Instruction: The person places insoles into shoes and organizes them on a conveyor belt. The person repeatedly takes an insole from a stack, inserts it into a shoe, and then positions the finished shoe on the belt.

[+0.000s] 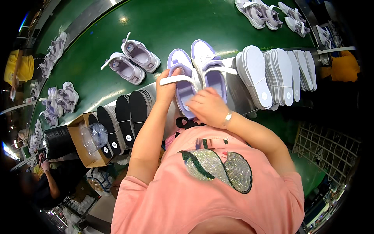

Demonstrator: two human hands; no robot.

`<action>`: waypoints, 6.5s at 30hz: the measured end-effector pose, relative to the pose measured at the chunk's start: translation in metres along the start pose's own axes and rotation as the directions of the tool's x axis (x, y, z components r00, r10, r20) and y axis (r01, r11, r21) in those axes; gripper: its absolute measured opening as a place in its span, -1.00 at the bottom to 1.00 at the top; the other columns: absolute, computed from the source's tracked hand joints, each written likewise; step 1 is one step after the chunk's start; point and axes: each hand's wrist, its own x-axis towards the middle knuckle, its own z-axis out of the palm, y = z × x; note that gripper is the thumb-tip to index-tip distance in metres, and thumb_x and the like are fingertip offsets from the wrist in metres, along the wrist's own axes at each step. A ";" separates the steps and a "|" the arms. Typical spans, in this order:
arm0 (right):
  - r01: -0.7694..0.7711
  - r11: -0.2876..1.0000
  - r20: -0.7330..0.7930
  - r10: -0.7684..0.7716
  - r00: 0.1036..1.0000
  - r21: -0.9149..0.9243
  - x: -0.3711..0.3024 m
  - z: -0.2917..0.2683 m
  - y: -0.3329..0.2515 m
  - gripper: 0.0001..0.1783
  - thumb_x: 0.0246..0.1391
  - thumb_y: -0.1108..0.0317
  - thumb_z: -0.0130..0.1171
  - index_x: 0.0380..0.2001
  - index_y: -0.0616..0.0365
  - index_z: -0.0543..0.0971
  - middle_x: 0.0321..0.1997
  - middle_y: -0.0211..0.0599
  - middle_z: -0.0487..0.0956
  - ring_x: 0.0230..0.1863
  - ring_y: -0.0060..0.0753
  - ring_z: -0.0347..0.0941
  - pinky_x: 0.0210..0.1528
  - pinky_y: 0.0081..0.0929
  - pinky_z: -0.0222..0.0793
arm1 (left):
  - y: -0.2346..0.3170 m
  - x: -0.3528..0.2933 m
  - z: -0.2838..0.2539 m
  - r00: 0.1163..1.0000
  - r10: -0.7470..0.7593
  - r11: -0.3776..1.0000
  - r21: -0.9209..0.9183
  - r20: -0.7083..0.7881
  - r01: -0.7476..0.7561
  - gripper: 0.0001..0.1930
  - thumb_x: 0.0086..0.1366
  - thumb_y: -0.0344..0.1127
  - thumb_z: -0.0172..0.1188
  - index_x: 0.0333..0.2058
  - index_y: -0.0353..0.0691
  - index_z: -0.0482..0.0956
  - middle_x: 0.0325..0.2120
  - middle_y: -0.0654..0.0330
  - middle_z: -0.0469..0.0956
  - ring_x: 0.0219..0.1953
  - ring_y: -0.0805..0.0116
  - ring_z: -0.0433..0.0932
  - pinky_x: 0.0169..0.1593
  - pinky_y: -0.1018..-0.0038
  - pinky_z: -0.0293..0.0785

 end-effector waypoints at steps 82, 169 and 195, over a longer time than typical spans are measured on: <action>-0.386 0.898 -0.357 0.298 0.885 -0.209 -0.003 -0.005 0.095 -0.82 -0.32 0.40 0.03 -0.49 0.07 0.47 -0.48 -0.33 0.39 -0.43 -0.29 0.34 -0.48 -0.40 0.30 | 0.032 0.039 0.081 0.939 0.238 0.869 0.377 0.248 -0.320 -0.68 0.11 -0.25 0.01 -0.19 -0.32 0.39 -0.42 0.07 0.46 -0.41 0.44 0.41 -0.31 0.54 0.34; -0.634 0.404 0.081 0.800 0.594 0.659 -0.138 -0.066 -0.108 -0.76 -0.09 0.27 0.11 -0.49 0.28 0.47 -0.59 -0.45 0.37 -0.54 -0.67 0.23 -0.49 -0.63 0.19 | 0.063 -0.082 0.048 0.692 0.670 0.480 0.553 0.269 -0.681 -0.36 -0.06 -0.34 0.20 0.01 -0.33 0.13 -0.14 -0.19 0.32 -0.08 -0.07 0.31 -0.03 0.29 0.26; -0.461 0.697 0.326 0.687 0.650 -0.549 -0.069 -0.024 -0.028 -0.85 -0.20 0.34 0.01 -0.57 0.17 0.53 -0.45 -0.09 0.48 -0.41 -0.15 0.47 -0.37 -0.33 0.40 | 0.011 -0.073 0.079 0.893 0.361 0.804 0.396 0.268 -0.444 -0.72 0.06 -0.41 0.03 -0.24 -0.27 0.23 -0.60 -0.12 0.46 -0.52 -0.11 0.45 -0.44 0.13 0.34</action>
